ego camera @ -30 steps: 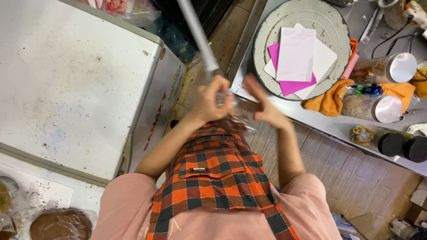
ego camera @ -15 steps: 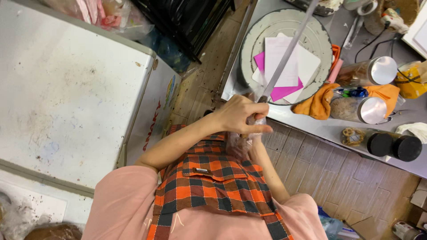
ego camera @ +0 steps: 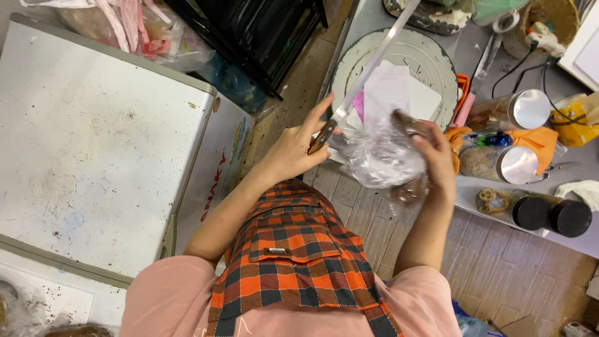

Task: The person wraps round baked goods in plastic wrap and places them into a freezer. They handle several items, including a dark brown cake and lighter-colored round pastries, wrapping each individually before storing them in a chest freezer alongside other frozen items.

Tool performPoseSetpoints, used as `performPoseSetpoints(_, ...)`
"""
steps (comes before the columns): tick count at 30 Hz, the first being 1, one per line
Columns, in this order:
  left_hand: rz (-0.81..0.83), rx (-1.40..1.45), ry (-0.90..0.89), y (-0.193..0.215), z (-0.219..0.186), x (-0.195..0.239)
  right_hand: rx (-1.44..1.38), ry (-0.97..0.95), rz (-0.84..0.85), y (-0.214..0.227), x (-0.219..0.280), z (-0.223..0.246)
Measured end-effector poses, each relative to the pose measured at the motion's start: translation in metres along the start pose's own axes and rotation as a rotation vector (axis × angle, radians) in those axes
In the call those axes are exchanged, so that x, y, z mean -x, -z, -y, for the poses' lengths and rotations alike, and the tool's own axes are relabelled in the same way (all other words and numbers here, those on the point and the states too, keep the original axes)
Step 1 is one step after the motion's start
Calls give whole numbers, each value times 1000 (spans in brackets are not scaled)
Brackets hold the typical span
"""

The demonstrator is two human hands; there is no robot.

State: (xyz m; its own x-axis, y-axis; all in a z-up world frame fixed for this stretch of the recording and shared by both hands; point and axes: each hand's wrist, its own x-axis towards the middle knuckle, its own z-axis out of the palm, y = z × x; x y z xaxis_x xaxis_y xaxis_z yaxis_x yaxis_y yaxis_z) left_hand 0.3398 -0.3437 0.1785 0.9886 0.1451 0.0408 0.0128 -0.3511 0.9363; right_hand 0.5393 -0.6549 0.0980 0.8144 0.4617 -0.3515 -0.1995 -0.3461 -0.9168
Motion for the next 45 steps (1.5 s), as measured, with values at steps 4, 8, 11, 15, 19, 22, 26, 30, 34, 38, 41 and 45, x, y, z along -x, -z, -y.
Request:
performPoseSetpoints(4, -36, 77, 108, -14, 26, 3, 0, 72, -134, 44, -5, -2)
performPoseSetpoints(8, -73, -137, 66, -59, 68, -22, -81, 98, -235, 33, 29, -35)
performPoseSetpoints(11, 47, -157, 237, -98, 91, -49, -165, 85, -223, 5, 67, -53)
performPoseSetpoints(15, 47, -285, 136, -129, 102, -81, -250, 91, -116, -41, 83, -50)
performPoseSetpoints(19, 169, -414, 154, -118, 93, -73, -322, 135, 43, -67, 71, -30)
performPoseSetpoints(22, -29, -544, -238, -80, 66, -51, -419, 185, 188, -93, 55, -16)
performPoseSetpoints(26, -162, -110, -355, -30, 16, -34, -583, 167, 386, -147, 10, 2)
performPoseSetpoints(30, -198, -81, -7, 22, -8, -16, -734, 104, 556, -197, -16, 23)
performPoseSetpoints(34, -551, -119, -32, 60, 0, 21, -821, 92, 873, -218, -8, 41)
performPoseSetpoints(38, -719, 463, 96, 72, 24, 41, -543, 69, 963, -257, -2, 35)
performPoseSetpoints(41, -710, 515, -21, 74, 34, 59, -205, 446, 781, -298, -3, 16)
performPoseSetpoints(45, -712, 37, -171, 92, 24, 114, -264, 44, 894, -312, -32, 7)
